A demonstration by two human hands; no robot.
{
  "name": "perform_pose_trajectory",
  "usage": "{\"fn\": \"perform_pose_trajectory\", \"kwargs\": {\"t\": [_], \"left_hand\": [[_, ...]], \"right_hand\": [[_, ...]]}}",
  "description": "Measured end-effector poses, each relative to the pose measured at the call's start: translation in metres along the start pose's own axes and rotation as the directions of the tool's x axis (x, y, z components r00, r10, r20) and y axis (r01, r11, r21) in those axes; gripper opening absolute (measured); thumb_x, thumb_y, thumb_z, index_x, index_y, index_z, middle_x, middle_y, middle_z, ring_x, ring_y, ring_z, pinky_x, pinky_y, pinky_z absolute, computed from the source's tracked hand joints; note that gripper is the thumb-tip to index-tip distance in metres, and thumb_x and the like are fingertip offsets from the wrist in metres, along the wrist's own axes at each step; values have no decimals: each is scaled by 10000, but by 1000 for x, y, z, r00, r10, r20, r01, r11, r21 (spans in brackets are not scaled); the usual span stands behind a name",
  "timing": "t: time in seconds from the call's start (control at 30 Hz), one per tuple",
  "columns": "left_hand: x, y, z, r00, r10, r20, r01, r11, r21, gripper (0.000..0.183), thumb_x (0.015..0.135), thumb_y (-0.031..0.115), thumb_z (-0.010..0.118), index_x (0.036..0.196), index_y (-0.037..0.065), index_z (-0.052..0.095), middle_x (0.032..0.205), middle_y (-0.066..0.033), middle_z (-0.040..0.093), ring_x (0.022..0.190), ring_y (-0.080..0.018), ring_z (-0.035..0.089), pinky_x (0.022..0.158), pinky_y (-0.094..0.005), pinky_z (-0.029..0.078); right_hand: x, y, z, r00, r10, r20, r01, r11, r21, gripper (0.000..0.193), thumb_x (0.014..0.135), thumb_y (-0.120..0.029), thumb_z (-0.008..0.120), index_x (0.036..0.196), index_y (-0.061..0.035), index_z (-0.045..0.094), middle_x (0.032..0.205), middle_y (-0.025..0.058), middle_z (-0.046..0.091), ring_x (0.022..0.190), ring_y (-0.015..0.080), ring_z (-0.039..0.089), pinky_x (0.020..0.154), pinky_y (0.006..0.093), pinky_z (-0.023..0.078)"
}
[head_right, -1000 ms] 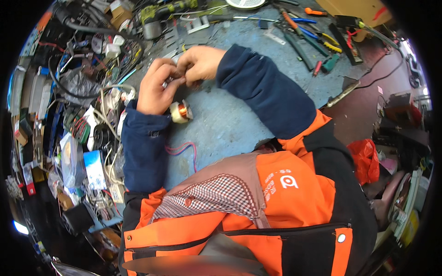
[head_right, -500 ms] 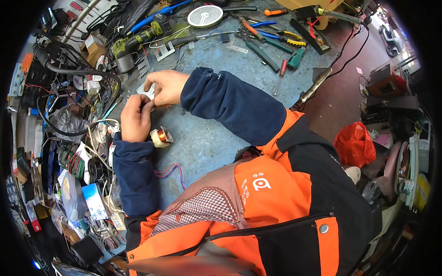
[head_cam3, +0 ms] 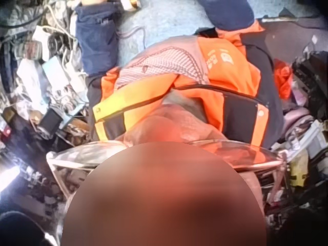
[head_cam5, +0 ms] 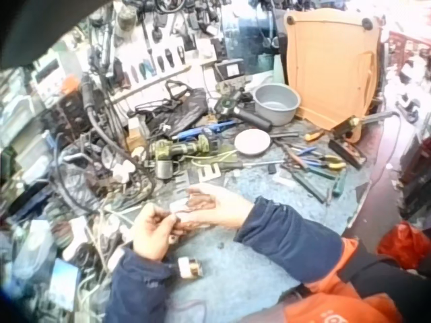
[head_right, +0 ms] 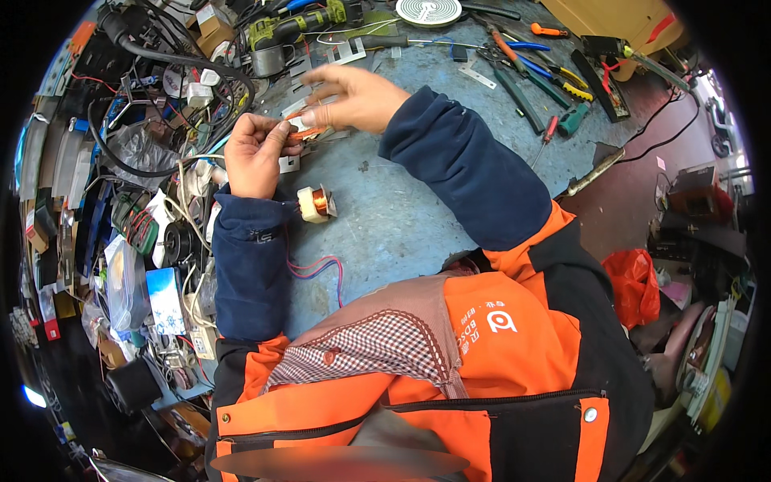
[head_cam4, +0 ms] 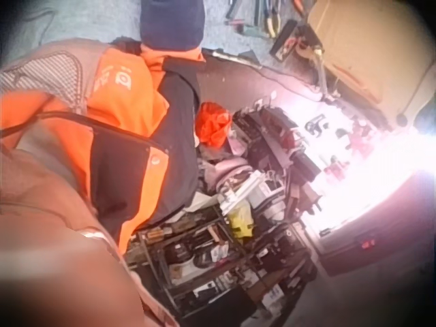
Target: The person assembles a small electronic component by hand, handling wires, a coil, and a metal plate. They strip wire ends, position the coil, and secure parts using pliers and a screwdriver on a cluttered workbench.
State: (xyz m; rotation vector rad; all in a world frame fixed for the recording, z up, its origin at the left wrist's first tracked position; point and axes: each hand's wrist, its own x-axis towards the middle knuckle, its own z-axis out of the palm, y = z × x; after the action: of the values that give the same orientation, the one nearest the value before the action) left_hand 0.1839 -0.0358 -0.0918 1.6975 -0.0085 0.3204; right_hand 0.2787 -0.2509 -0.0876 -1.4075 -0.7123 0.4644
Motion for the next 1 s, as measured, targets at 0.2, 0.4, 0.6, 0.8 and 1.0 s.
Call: {"fn": "perform_pose_trajectory", "kwargs": {"t": [0.2, 0.4, 0.6, 0.8, 1.0], "left_hand": [[0, 11, 0, 946, -320, 46, 323, 938, -122, 123, 1040, 74, 698, 1035, 9, 595, 772, -121, 718, 570, -167, 673, 477, -292, 540], [20, -18, -44, 688, -545, 480, 726, 529, -440, 58, 1062, 112, 639, 1058, 69, 600, 770, -26, 582, 503, -96, 460, 414, -247, 379], [24, -19, -35, 708, -596, 378, 706, 586, -399, 86, 1086, 141, 618, 1043, 67, 614, 753, -35, 614, 517, -102, 521, 424, -251, 425], [9, -7, -24, 865, -484, 131, 486, 874, 18, 267, 1120, 231, 584, 1164, -10, 689, 836, -118, 730, 586, -165, 655, 512, -319, 562], [4, 22, -32, 976, -206, 73, 164, 913, 374, 336, 1105, 269, 657, 1319, 14, 697, 1016, -47, 751, 762, -95, 643, 651, -267, 529]], "right_hand": [[0, 19, 2, 916, -399, 54, 391, 851, -349, 148, 961, 47, 724, 1080, -19, 782, 1029, 97, 793, 880, 169, 755, 781, 317, 606], [-4, 2, 10, 584, -683, 438, 737, 220, -639, 274, 714, -1, 721, 983, -52, 724, 1058, 123, 735, 928, 342, 723, 780, 431, 606], [-3, 12, 2, 700, -587, 408, 681, 374, -630, 391, 766, 56, 672, 1143, -37, 730, 1162, 160, 733, 1056, 396, 716, 877, 453, 608], [-30, -29, -45, 812, -559, -168, 164, 495, -853, 479, 847, 0, 652, 1320, -58, 708, 1207, 218, 740, 1109, 417, 718, 956, 488, 596], [-90, -33, -220, 826, -268, -496, -530, -67, -845, 295, 1008, -241, 647, 1218, -85, 784, 1148, 216, 772, 1099, 424, 730, 918, 515, 593]]}}
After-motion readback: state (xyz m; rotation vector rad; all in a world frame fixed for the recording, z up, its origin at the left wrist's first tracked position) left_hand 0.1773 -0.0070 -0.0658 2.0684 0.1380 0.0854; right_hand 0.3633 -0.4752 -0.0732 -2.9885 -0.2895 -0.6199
